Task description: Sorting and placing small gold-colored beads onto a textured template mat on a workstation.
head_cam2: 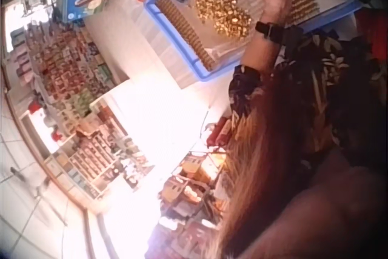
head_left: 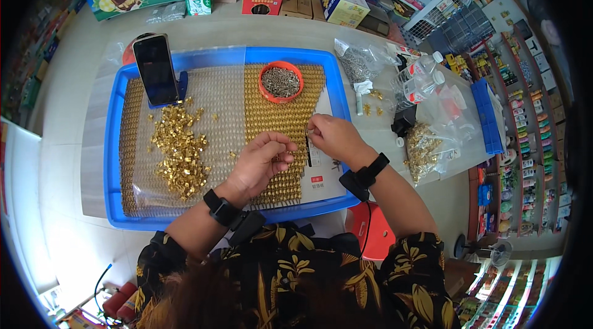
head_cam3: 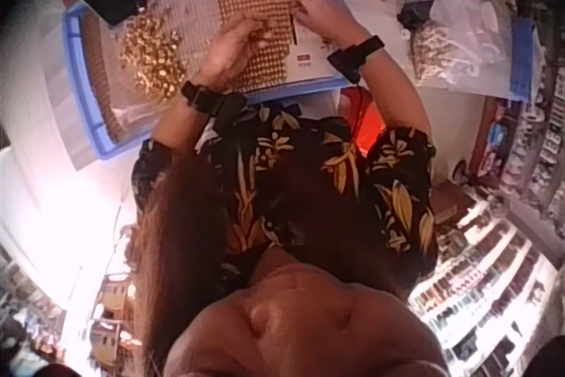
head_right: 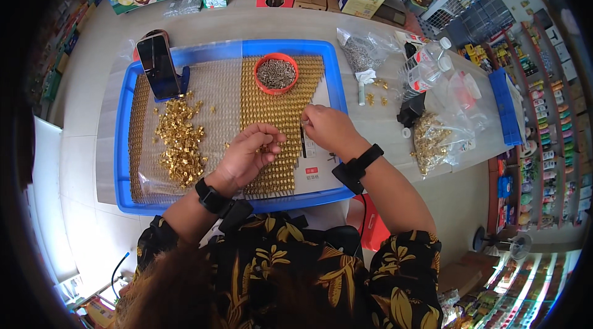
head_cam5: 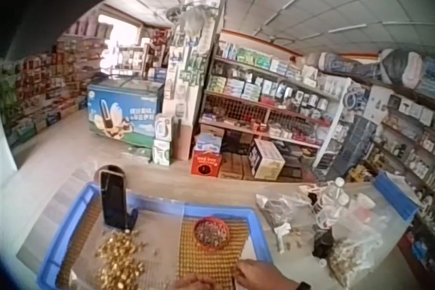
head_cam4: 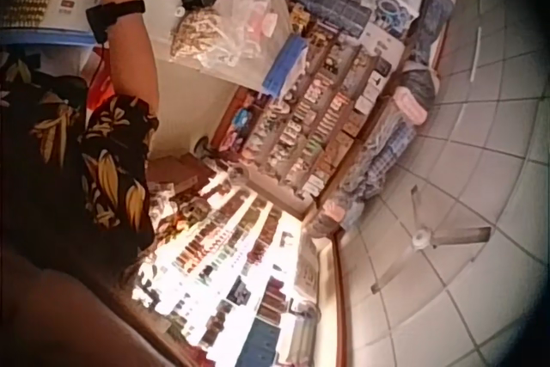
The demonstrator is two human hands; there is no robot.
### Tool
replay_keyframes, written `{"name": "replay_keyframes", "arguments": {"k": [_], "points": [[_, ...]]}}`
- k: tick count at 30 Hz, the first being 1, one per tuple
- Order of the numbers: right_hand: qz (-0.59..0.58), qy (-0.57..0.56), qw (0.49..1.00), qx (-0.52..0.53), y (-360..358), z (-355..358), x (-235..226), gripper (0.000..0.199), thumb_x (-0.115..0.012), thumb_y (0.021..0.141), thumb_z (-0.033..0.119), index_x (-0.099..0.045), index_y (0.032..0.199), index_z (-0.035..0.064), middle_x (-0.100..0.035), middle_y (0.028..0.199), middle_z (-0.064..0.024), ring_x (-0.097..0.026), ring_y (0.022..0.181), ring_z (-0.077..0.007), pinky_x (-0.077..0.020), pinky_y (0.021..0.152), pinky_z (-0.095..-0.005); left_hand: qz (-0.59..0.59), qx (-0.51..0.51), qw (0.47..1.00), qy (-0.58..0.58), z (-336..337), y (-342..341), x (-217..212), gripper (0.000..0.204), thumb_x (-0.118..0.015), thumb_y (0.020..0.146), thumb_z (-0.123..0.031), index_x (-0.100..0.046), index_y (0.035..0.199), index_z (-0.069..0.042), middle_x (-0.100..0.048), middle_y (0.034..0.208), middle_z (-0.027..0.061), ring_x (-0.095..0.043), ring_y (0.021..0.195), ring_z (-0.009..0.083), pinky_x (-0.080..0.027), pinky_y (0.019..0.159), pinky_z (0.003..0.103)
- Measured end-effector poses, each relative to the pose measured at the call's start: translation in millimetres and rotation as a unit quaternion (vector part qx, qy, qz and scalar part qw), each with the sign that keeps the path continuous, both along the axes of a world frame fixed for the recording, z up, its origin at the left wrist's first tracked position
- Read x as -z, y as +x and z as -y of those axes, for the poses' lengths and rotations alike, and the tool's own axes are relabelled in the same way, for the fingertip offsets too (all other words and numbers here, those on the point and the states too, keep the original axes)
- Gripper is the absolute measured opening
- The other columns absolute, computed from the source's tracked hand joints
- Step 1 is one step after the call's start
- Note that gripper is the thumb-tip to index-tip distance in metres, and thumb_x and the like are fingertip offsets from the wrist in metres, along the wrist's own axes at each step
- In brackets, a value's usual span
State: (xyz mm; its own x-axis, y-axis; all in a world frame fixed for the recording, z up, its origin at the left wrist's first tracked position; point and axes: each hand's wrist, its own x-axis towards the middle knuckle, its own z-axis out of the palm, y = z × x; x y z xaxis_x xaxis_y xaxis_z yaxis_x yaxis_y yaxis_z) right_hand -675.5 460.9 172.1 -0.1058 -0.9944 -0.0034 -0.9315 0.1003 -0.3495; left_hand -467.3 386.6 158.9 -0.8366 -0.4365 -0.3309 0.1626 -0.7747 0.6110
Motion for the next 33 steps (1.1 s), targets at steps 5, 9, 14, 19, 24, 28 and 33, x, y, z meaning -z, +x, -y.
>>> {"name": "replay_keyframes", "arguments": {"k": [5,9,14,19,24,28,33], "points": [[-0.01,-0.01,1.0,-0.003,0,2,1,0.015,-0.061,0.077,0.014,-0.055,0.088,0.0063,-0.062,0.078,-0.0085,-0.062,0.072,-0.0277,-0.0478,0.062,-0.038,0.014,-0.005,1.0,-0.002,-1,0,-5,0.013,-0.049,0.09,-0.01,-0.051,0.102,-0.005,-0.062,0.094,0.0074,-0.06,0.075,0.011,-0.05,0.064,0.022],[-0.007,-0.006,1.0,-0.001,0,3,-1,0.016,-0.062,0.077,0.014,-0.055,0.089,0.0066,-0.062,0.078,-0.0081,-0.062,0.072,-0.0272,-0.0481,0.062,-0.0373,0.024,0.002,1.0,-0.001,-1,1,-10,0.012,-0.05,0.092,-0.015,-0.052,0.1,-0.006,-0.062,0.09,0.0069,-0.059,0.073,0.0108,-0.049,0.063,0.022],[-0.014,0.0,1.0,0.007,-1,-6,-14,0.012,-0.063,0.077,0.015,-0.058,0.084,0.0066,-0.063,0.078,-0.008,-0.062,0.072,-0.0276,-0.0485,0.062,-0.0369,0.052,0.025,0.998,-0.006,-2,1,-11,0.015,-0.052,0.093,-0.022,-0.053,0.096,-0.008,-0.062,0.082,0.005,-0.058,0.067,0.0101,-0.048,0.06,0.021],[-0.094,0.058,0.994,0.008,-5,-24,-35,0.01,-0.061,0.076,0.016,-0.061,0.079,0.0068,-0.063,0.079,-0.0083,-0.062,0.073,-0.0283,-0.0491,0.062,-0.037,0.06,0.023,0.998,-0.019,1,-2,-5,0.012,-0.049,0.093,-0.019,-0.054,0.094,-0.008,-0.059,0.08,0.003,-0.056,0.066,0.0102,-0.046,0.057,0.02],[-0.193,0.079,0.978,-0.001,0,-32,-29,0.009,-0.057,0.075,0.013,-0.062,0.077,0.0056,-0.063,0.078,-0.0108,-0.062,0.073,-0.0301,-0.0498,0.063,-0.0393,0.029,0.039,0.999,-0.01,0,0,-4,0.01,-0.05,0.092,-0.014,-0.055,0.097,-0.007,-0.059,0.081,0.0027,-0.056,0.068,0.0103,-0.045,0.057,0.02],[-0.239,0.097,0.966,-0.014,1,-23,-18,0.008,-0.055,0.072,0.01,-0.062,0.073,0.0042,-0.063,0.076,-0.0136,-0.062,0.071,-0.0318,-0.0498,0.063,-0.0421,0.021,0.027,0.999,-0.001,-2,-1,-6,0.012,-0.05,0.091,-0.011,-0.055,0.1,-0.006,-0.059,0.082,0.0027,-0.056,0.068,0.0102,-0.045,0.058,0.02],[-0.233,0.088,0.968,-0.04,2,-22,-18,0.008,-0.054,0.071,0.008,-0.061,0.071,0.0029,-0.062,0.074,-0.0149,-0.062,0.068,-0.0328,-0.0494,0.062,-0.0438,0.028,0.028,0.999,-0.002,-3,-1,-11,0.014,-0.049,0.09,-0.01,-0.055,0.103,-0.007,-0.06,0.083,0.0018,-0.056,0.07,0.0089,-0.046,0.059,0.02]]}}
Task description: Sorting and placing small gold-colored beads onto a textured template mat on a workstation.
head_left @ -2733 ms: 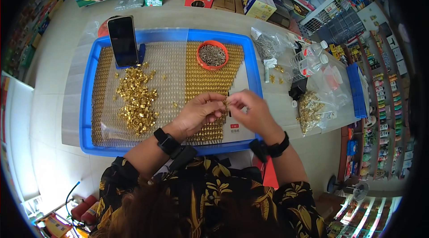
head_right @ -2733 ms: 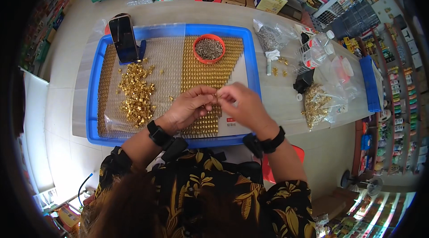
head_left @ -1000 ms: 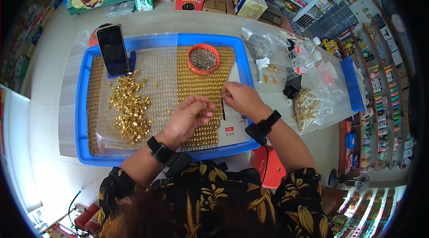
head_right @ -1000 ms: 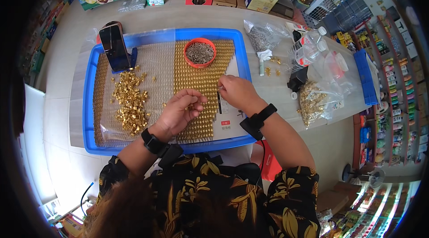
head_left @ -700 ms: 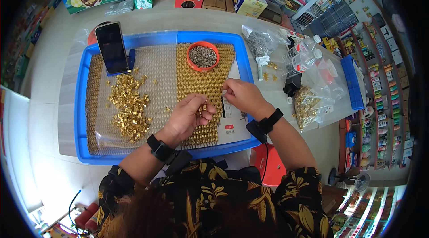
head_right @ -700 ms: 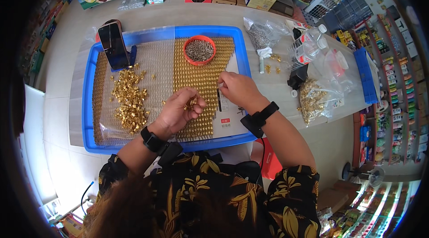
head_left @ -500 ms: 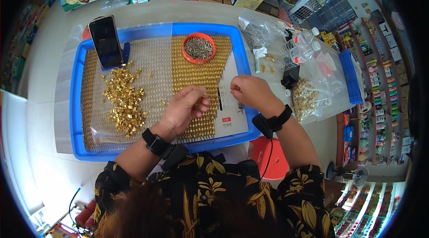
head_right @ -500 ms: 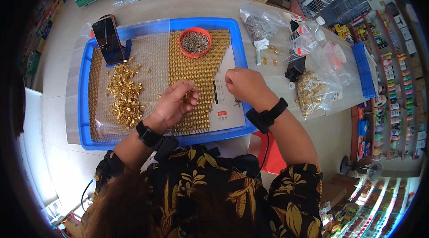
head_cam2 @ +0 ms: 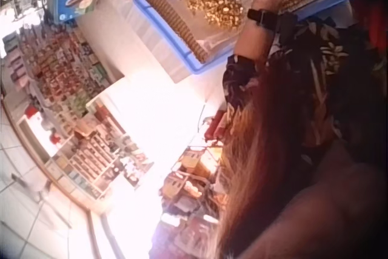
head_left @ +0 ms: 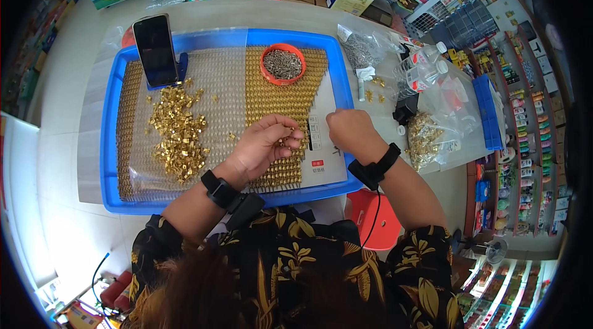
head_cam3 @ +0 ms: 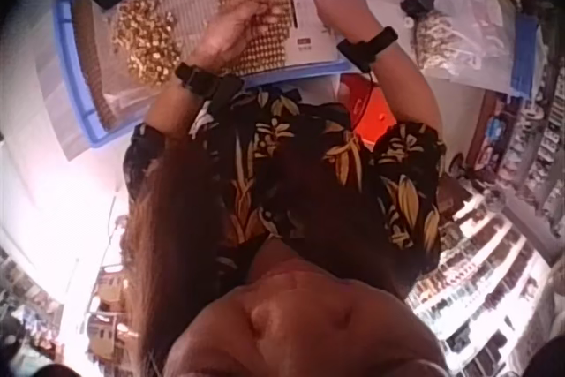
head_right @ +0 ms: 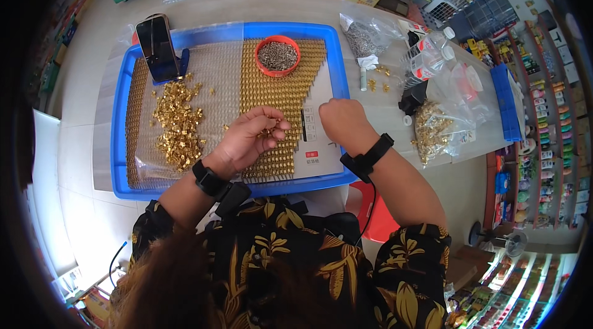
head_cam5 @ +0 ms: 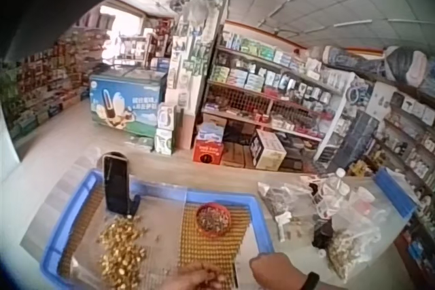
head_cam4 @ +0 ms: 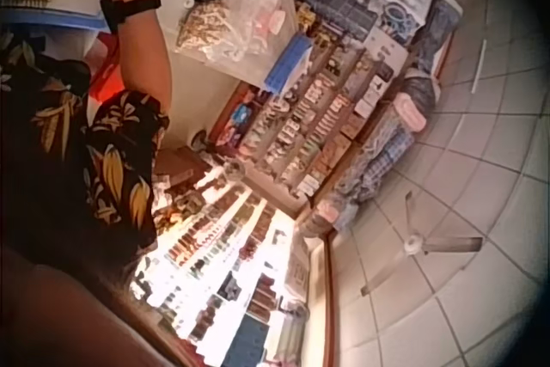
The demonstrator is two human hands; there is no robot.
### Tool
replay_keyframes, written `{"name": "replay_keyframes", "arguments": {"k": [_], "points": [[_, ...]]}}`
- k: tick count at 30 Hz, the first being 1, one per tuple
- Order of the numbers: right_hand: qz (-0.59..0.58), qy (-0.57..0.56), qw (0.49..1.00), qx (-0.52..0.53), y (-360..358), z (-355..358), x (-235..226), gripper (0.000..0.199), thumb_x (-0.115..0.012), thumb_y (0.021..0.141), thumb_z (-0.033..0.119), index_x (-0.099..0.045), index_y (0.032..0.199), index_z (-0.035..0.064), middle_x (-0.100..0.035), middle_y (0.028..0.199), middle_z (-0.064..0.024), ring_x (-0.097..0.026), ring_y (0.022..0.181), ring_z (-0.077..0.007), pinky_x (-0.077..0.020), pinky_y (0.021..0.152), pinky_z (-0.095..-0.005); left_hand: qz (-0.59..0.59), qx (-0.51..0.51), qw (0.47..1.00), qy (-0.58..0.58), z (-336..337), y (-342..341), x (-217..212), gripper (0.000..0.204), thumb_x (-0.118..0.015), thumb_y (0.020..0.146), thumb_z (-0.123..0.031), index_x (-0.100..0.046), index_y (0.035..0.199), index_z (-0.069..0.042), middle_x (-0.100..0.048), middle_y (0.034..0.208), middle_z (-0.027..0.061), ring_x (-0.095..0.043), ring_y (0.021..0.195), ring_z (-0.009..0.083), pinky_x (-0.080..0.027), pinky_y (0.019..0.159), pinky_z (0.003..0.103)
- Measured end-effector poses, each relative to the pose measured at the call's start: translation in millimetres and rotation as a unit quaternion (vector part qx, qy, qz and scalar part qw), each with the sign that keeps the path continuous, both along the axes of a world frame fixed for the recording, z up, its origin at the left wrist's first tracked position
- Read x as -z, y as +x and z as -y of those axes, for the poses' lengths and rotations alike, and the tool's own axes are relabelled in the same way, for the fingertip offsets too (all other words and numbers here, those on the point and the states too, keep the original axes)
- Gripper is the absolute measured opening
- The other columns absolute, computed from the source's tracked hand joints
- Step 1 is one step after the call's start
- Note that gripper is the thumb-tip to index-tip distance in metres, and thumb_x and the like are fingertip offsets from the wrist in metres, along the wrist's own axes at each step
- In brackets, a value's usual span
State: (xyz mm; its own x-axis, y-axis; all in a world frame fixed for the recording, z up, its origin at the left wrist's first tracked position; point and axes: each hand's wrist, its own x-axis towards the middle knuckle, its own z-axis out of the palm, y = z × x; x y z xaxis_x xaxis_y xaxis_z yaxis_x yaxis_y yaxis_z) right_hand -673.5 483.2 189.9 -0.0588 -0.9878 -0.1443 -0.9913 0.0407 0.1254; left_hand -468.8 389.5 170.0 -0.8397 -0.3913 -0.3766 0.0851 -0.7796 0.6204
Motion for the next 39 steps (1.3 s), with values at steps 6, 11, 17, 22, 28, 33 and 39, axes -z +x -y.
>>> {"name": "replay_keyframes", "arguments": {"k": [6,11,17,22,28,33,39], "points": [[0.06,-0.004,0.998,0.033,1,3,-12,0.008,-0.056,0.072,0.009,-0.059,0.072,0.0012,-0.062,0.072,-0.0123,-0.062,0.065,-0.029,-0.0492,0.059,-0.039,-0.011,0.024,0.999,-0.019,5,1,10,0.015,-0.049,0.091,-0.011,-0.055,0.103,-0.007,-0.061,0.084,0.0017,-0.056,0.069,0.0084,-0.046,0.06,0.021],[0.378,-0.075,0.915,0.116,4,-6,-21,0.007,-0.061,0.075,0.006,-0.059,0.078,0.0005,-0.06,0.067,-0.0042,-0.059,0.06,-0.0151,-0.0479,0.057,-0.0286,-0.01,0.036,0.999,-0.013,2,0,9,0.013,-0.05,0.091,-0.011,-0.054,0.103,-0.008,-0.061,0.087,0.004,-0.055,0.07,0.0088,-0.046,0.061,0.02],[0.603,-0.069,0.778,0.162,35,-17,-9,0.009,-0.063,0.08,0.006,-0.059,0.085,0.0015,-0.059,0.074,-0.0012,-0.056,0.065,-0.0083,-0.0465,0.06,-0.0226,-0.005,0.04,0.999,-0.026,0,-2,18,0.008,-0.052,0.09,-0.01,-0.053,0.098,-0.009,-0.061,0.087,0.0036,-0.057,0.069,0.0091,-0.047,0.061,0.02],[0.586,-0.177,0.782,0.115,50,-17,-5,0.012,-0.063,0.082,0.008,-0.06,0.091,0.0011,-0.059,0.082,-0.0035,-0.057,0.069,-0.009,-0.0474,0.062,-0.022,-0.03,0.044,0.999,-0.013,1,-1,13,0.005,-0.052,0.09,-0.008,-0.052,0.095,-0.008,-0.061,0.088,0.0047,-0.06,0.073,0.0106,-0.049,0.063,0.021],[0.569,-0.199,0.789,0.119,61,-12,-10,0.014,-0.067,0.079,0.01,-0.063,0.089,0.0014,-0.059,0.086,-0.0049,-0.061,0.07,-0.011,-0.0495,0.064,-0.0238,-0.036,0.055,0.998,-0.011,2,-2,13,0.008,-0.052,0.091,-0.011,-0.052,0.099,-0.007,-0.061,0.088,0.0054,-0.063,0.079,0.0129,-0.052,0.068,0.022],[0.516,-0.212,0.821,0.12,61,-15,-10,0.014,-0.069,0.078,0.01,-0.063,0.088,0.0024,-0.06,0.083,-0.006,-0.063,0.071,-0.0134,-0.0508,0.064,-0.0258,-0.027,0.065,0.998,-0.004,3,0,6,0.018,-0.054,0.092,-0.023,-0.052,0.099,-0.007,-0.06,0.089,0.0044,-0.061,0.078,0.0113,-0.052,0.066,0.024],[0.485,-0.23,0.839,0.094,67,-17,-3,0.013,-0.069,0.078,0.009,-0.062,0.086,0.0029,-0.059,0.078,-0.0048,-0.06,0.066,-0.0119,-0.0505,0.061,-0.0262,-0.058,0.071,0.991,-0.094,-6,4,24,0.022,-0.053,0.093,-0.029,-0.052,0.1,-0.008,-0.057,0.081,0.0014,-0.057,0.073,0.0081,-0.045,0.059,0.02]]}}
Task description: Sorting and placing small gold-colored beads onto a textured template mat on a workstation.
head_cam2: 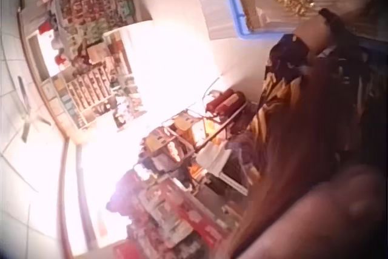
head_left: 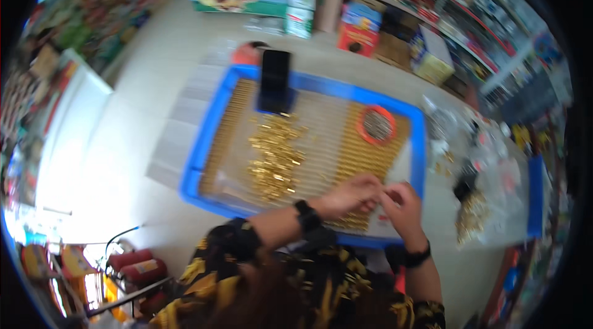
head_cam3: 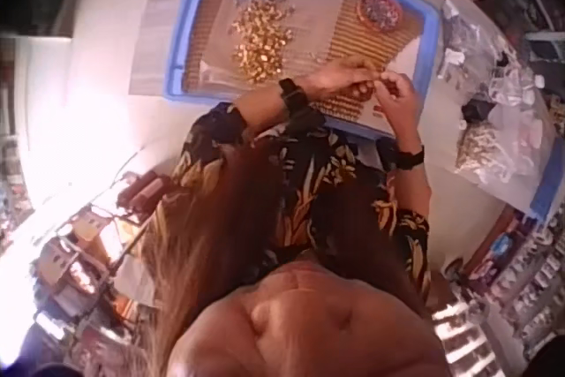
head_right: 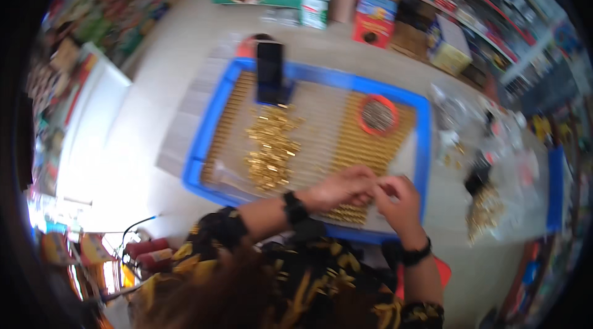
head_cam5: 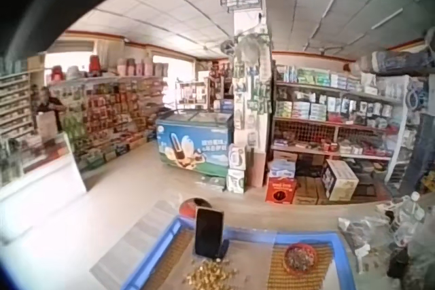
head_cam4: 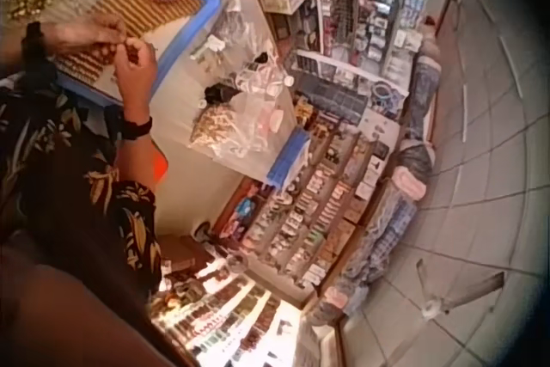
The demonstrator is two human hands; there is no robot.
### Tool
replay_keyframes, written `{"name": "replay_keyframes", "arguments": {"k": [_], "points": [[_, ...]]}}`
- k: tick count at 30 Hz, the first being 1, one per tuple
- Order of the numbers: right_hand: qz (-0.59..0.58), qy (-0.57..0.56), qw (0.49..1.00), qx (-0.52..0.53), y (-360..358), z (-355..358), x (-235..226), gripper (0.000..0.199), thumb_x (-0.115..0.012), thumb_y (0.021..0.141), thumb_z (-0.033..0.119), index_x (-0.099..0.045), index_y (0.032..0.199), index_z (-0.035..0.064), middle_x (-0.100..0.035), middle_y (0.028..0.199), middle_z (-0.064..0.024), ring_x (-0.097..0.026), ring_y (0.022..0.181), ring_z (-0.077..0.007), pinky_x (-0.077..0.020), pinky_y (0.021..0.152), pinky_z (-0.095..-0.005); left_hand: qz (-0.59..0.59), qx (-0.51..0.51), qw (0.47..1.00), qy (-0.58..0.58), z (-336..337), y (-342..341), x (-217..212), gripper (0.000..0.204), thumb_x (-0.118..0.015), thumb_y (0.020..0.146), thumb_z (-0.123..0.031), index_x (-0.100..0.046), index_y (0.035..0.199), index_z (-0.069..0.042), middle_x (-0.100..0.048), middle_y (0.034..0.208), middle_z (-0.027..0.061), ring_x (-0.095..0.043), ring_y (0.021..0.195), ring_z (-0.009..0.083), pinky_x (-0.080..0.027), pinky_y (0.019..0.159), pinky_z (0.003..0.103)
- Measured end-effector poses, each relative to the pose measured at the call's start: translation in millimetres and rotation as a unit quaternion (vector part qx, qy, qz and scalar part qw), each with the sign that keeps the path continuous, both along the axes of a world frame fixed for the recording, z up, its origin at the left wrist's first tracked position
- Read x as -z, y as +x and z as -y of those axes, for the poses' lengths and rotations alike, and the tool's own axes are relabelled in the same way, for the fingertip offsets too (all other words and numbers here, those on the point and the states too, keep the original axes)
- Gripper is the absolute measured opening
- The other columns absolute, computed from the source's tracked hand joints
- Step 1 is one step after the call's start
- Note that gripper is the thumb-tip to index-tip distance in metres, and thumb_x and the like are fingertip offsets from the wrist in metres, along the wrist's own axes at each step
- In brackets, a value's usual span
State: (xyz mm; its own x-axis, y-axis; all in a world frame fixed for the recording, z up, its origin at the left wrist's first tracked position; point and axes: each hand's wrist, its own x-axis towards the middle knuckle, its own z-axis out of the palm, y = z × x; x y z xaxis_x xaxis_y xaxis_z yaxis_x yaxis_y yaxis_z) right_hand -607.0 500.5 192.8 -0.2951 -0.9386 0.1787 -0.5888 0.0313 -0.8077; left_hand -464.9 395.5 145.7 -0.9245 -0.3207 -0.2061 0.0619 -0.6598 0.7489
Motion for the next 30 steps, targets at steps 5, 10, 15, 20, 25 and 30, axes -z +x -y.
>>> {"name": "replay_keyframes", "arguments": {"k": [5,10,15,20,25,30], "points": [[0.196,0.079,0.977,0.031,-1,-8,0,0.016,-0.065,0.08,0.003,-0.057,0.093,0.0034,-0.061,0.081,-0.0027,-0.058,0.069,-0.0085,-0.0495,0.062,-0.0245,-0.019,-0.017,0.999,-0.021,-9,-11,-1,0.022,-0.056,0.091,-0.027,-0.048,0.1,-0.008,-0.054,0.078,0.0001,-0.053,0.068,0.0075,-0.043,0.057,0.02],[0.219,0.041,0.975,0.002,-7,-4,17,0.012,-0.062,0.082,0.004,-0.056,0.092,0.0018,-0.06,0.082,-0.0023,-0.056,0.07,-0.0073,-0.0465,0.064,-0.0218,-0.03,0.003,1.0,0.002,-1,-5,2,0.02,-0.055,0.091,-0.026,-0.048,0.098,-0.009,-0.053,0.077,0.0002,-0.053,0.068,0.008,-0.043,0.057,0.021],[0.134,0.045,0.988,0.055,-10,2,19,0.011,-0.062,0.083,0.005,-0.056,0.092,0.0011,-0.059,0.079,-0.0003,-0.054,0.07,-0.006,-0.0439,0.061,-0.0205,-0.002,-0.02,0.999,-0.039,0,-5,2,0.018,-0.055,0.09,-0.025,-0.049,0.096,-0.009,-0.053,0.077,0.0004,-0.052,0.068,0.0085,-0.043,0.057,0.021],[0.2,0.057,0.978,0.034,-22,-5,18,0.011,-0.062,0.082,0.004,-0.056,0.092,0.0009,-0.057,0.078,0.0007,-0.053,0.069,-0.0051,-0.0433,0.061,-0.0204,-0.011,-0.014,0.999,0.046,-2,-3,-12,0.018,-0.056,0.088,-0.023,-0.048,0.095,-0.009,-0.053,0.077,0.0009,-0.053,0.068,0.0086,-0.044,0.058,0.022],[0.14,0.066,0.988,0.006,-16,-4,17,0.006,-0.057,0.084,0.004,-0.055,0.089,0.0008,-0.058,0.077,-0.0018,-0.053,0.068,-0.0073,-0.0432,0.062,-0.0217,-0.039,0.021,0.999,-0.014,-2,-5,1,0.018,-0.055,0.088,-0.022,-0.048,0.096,-0.007,-0.054,0.077,0.0016,-0.053,0.067,0.0087,-0.045,0.058,0.022],[0.18,0.055,0.982,0.017,-15,-4,10,0.005,-0.057,0.084,0.003,-0.056,0.089,0.0009,-0.059,0.075,-0.0033,-0.054,0.067,-0.0085,-0.044,0.062,-0.0218,-0.033,-0.018,0.999,0.003,-2,-3,-1,0.02,-0.056,0.088,-0.021,-0.048,0.099,-0.006,-0.054,0.076,0.002,-0.054,0.065,0.0092,-0.045,0.057,0.022]]}}
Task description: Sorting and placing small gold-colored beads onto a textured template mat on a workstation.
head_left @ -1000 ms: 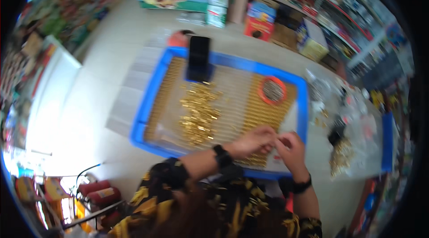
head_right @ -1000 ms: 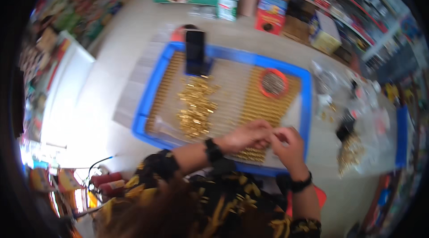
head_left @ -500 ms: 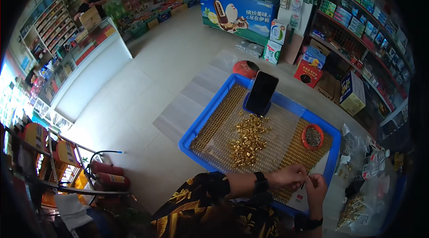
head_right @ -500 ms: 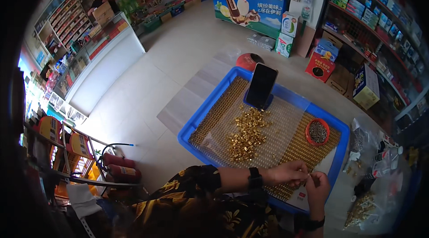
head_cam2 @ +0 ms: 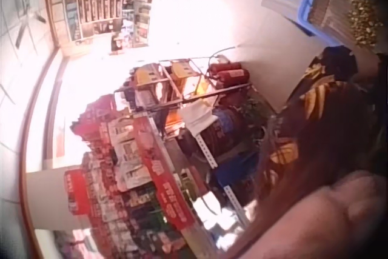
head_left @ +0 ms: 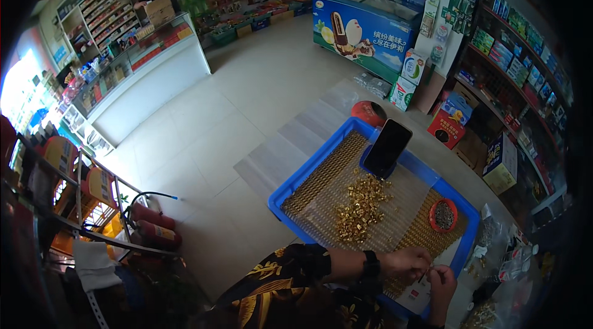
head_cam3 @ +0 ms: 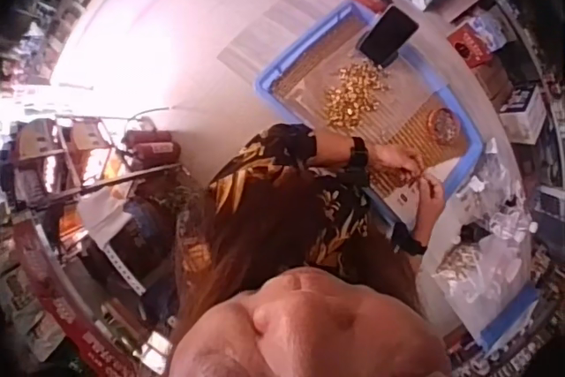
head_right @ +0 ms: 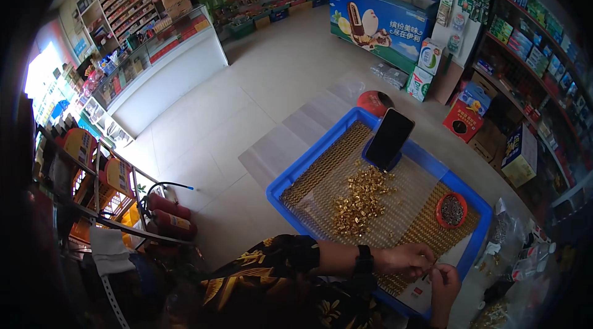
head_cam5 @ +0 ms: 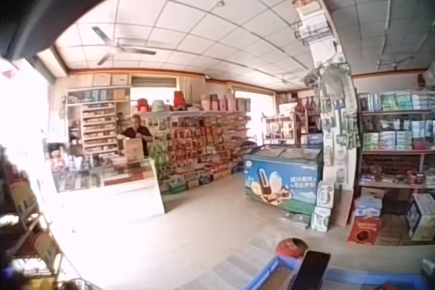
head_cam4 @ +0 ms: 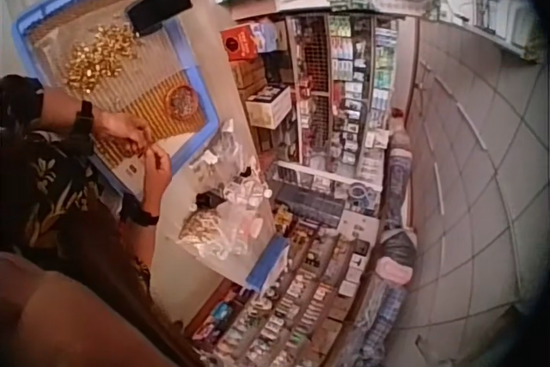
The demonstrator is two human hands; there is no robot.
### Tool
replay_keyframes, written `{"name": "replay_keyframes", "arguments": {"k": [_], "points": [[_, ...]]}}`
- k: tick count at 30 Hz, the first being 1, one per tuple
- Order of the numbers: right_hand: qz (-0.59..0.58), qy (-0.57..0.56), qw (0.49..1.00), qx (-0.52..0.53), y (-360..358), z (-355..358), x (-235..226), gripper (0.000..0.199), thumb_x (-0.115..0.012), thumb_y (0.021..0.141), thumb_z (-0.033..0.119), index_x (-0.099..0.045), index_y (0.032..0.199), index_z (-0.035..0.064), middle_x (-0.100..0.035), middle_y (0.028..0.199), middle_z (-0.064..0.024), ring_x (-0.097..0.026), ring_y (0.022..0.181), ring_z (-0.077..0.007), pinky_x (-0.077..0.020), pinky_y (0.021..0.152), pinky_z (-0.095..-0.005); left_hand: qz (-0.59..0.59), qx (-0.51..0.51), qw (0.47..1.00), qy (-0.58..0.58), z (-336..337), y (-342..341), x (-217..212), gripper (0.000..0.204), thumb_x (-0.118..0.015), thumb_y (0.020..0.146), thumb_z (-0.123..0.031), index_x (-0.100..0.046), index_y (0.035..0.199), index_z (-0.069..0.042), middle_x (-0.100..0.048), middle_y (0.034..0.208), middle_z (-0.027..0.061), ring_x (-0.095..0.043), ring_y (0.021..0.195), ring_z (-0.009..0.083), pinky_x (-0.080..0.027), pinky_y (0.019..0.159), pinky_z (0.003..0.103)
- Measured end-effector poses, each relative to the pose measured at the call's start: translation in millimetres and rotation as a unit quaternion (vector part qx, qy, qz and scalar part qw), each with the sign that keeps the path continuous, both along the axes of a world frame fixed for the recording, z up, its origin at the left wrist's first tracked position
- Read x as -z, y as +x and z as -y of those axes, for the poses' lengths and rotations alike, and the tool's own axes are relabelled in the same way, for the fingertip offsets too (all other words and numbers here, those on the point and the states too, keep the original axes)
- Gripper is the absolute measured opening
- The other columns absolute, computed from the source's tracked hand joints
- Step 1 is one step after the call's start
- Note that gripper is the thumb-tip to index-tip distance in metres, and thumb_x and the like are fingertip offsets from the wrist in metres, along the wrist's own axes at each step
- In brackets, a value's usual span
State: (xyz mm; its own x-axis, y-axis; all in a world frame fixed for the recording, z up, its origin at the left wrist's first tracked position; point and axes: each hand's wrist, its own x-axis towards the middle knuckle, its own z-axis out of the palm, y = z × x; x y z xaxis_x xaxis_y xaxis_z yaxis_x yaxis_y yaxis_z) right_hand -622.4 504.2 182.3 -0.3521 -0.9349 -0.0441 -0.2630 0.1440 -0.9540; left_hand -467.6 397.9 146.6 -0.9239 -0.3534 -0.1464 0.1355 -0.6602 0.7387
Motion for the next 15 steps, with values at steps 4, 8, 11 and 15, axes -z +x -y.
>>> {"name": "replay_keyframes", "arguments": {"k": [4,8,11,15], "points": [[0.012,-0.006,1.0,0.007,0,0,-13,0.005,-0.057,0.083,0.003,-0.056,0.088,0.0009,-0.058,0.073,-0.0039,-0.054,0.066,-0.0088,-0.0441,0.061,-0.0216,-0.019,-0.013,0.999,0.031,1,-3,6,0.021,-0.056,0.087,-0.021,-0.048,0.101,-0.006,-0.055,0.075,0.002,-0.054,0.064,0.0093,-0.045,0.057,0.022],[0.01,0.018,1.0,-0.006,-3,-4,-11,0.007,-0.058,0.083,0.002,-0.057,0.09,0.0002,-0.059,0.077,-0.0048,-0.054,0.068,-0.0084,-0.0443,0.062,-0.0208,-0.011,-0.036,0.999,0.027,0,-7,8,0.021,-0.056,0.088,-0.021,-0.05,0.101,-0.006,-0.056,0.075,0.0016,-0.054,0.064,0.0093,-0.045,0.056,0.021],[-0.033,0.015,0.999,-0.022,-7,-4,-4,0.007,-0.058,0.083,0.001,-0.057,0.09,0.0001,-0.059,0.079,-0.0049,-0.054,0.069,-0.0079,-0.044,0.064,-0.0203,0.016,-0.004,1.0,-0.021,1,-3,5,0.02,-0.056,0.089,-0.022,-0.051,0.1,-0.006,-0.057,0.076,0.0013,-0.055,0.065,0.0084,-0.045,0.056,0.02],[-0.091,-0.01,0.996,-0.018,-2,3,7,0.007,-0.059,0.083,0.002,-0.057,0.09,0.0007,-0.058,0.081,-0.0036,-0.053,0.072,-0.0073,-0.043,0.064,-0.02,0.018,-0.015,1.0,-0.021,2,-5,10,0.02,-0.056,0.089,-0.023,-0.052,0.099,-0.005,-0.056,0.075,0.0008,-0.053,0.064,0.0073,-0.044,0.055,0.02]]}}
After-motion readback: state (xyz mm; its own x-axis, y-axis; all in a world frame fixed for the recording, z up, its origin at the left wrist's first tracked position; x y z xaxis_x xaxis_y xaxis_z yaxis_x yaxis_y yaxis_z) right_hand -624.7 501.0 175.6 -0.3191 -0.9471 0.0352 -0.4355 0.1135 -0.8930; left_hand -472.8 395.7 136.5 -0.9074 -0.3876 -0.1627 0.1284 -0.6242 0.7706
